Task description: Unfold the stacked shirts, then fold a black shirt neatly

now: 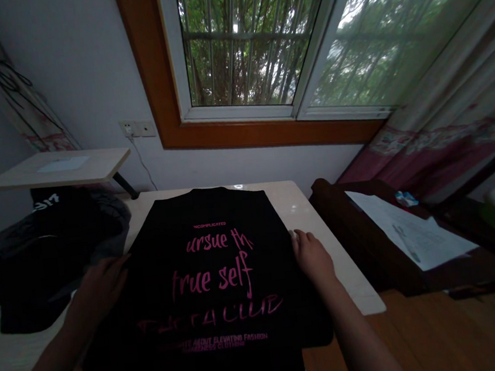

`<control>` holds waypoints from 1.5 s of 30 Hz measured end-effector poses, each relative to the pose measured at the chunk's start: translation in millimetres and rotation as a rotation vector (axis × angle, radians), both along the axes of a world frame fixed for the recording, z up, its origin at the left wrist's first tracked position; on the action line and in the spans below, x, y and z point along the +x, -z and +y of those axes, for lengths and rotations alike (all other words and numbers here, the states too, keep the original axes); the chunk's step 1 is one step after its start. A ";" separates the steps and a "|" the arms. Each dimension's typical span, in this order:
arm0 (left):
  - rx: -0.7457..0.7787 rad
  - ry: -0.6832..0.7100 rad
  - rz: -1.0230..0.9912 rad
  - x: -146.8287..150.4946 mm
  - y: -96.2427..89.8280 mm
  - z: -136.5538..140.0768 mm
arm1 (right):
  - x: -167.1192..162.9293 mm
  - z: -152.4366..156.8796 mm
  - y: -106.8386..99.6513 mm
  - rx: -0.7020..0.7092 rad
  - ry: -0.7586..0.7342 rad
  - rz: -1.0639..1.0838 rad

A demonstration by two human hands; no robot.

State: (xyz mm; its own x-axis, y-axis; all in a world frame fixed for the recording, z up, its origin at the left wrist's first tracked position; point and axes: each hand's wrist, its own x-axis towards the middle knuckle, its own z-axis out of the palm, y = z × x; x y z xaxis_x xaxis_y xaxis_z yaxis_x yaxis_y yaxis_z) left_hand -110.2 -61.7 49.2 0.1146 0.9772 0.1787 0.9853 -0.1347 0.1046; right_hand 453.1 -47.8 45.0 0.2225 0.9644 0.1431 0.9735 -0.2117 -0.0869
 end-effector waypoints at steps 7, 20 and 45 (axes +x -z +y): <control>0.073 0.139 0.094 27.9 24.5 31.0 | -31.6 34.1 9.0 0.078 0.121 -0.084; 0.184 0.132 0.053 30.9 44.1 27.6 | -21.3 30.7 11.6 -0.060 0.146 -0.188; 0.118 0.391 -0.293 15.3 43.9 74.5 | 10.8 37.7 -34.3 -0.081 0.000 1.129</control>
State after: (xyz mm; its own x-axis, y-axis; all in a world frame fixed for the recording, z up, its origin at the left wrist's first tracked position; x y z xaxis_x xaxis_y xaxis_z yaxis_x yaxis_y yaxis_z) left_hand -94.8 12.8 5.3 0.3972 0.8422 0.3645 0.7900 -0.5159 0.3312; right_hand 463.8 -10.1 79.3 0.1843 0.9618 -0.2025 0.3465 -0.2564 -0.9023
